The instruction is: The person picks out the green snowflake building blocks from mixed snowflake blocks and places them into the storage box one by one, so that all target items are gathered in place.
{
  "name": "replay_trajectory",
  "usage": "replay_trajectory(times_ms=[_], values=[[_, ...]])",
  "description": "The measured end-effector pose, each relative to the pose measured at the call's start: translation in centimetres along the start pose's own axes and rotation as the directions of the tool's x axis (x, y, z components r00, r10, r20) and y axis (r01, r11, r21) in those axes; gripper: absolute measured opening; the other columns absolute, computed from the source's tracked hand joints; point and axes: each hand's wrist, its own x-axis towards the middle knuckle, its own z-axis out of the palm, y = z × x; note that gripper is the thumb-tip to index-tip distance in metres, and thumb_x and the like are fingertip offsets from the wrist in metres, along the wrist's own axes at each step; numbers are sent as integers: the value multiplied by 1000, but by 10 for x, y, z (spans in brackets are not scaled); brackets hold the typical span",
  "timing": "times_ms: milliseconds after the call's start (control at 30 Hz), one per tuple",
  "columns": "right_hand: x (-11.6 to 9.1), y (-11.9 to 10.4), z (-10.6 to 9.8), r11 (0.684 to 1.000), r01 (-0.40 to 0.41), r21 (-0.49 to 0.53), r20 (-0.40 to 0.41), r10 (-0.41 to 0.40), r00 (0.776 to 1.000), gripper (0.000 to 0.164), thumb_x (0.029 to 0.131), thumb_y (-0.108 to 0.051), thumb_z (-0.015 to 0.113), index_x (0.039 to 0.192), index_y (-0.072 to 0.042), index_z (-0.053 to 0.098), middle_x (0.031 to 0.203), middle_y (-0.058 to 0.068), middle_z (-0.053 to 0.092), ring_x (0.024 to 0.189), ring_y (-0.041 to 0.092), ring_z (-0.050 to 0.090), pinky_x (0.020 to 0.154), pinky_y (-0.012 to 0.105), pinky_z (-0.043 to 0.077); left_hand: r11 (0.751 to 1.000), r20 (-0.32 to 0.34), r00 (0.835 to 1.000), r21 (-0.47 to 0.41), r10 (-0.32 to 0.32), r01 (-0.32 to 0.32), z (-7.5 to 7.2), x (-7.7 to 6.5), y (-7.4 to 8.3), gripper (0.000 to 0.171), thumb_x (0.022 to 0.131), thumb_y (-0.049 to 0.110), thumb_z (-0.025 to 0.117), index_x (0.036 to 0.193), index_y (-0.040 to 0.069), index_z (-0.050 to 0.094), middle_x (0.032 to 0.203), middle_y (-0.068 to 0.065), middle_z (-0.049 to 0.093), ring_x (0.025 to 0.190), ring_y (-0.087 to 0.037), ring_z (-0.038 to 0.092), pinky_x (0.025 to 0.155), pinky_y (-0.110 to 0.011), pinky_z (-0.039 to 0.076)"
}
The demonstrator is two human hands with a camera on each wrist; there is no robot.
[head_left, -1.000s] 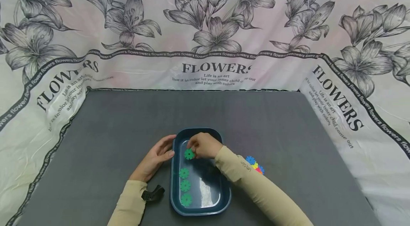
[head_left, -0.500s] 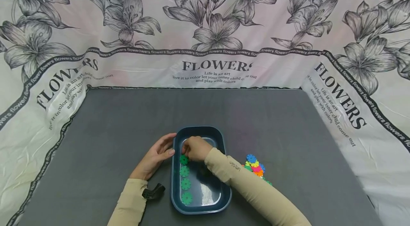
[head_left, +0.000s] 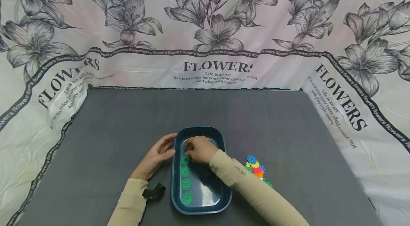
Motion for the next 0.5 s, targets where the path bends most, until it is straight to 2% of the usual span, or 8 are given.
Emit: replay_trajectory(times_ms=[67, 233, 400, 500], values=[[-11, -1, -8, 998, 0, 56, -15, 1, 1000, 19, 90, -9, 66, 106, 1, 67, 90, 12, 70, 57, 11, 62, 53, 22, 51, 1000, -4, 1000, 5, 2, -2, 0, 0, 0, 58, 95, 10, 60, 146, 19, 35, 153, -4, 32, 142, -17, 28, 112, -45, 25], [-53, 2, -43, 987, 18, 157, -80, -5, 997, 13, 94, -18, 63, 100, -8, 68, 82, 2, 67, 61, 19, 64, 52, 28, 50, 1000, -2, 1000, 22, 16, -16, 1, 1, 2, 59, 94, 12, 61, 146, 17, 34, 153, -5, 32, 142, -19, 28, 112, -48, 25], [-96, 21, -74, 983, -57, 176, -194, 91, 977, 15, 95, -22, 62, 104, -10, 66, 84, 2, 69, 70, 20, 64, 58, 32, 50, 999, 2, 1000, 20, 27, -27, 1, 1, 2, 60, 94, 12, 62, 147, 17, 34, 152, -6, 33, 141, -21, 29, 112, -52, 23], [-112, 41, -83, 977, -114, 182, -244, 158, 957, 19, 95, -21, 62, 108, -7, 65, 89, 4, 69, 72, 18, 63, 66, 35, 51, 1000, 8, 1000, 16, 20, -20, 1, 0, 2, 59, 94, 12, 61, 147, 17, 34, 152, -6, 33, 141, -20, 30, 111, -44, 28]])
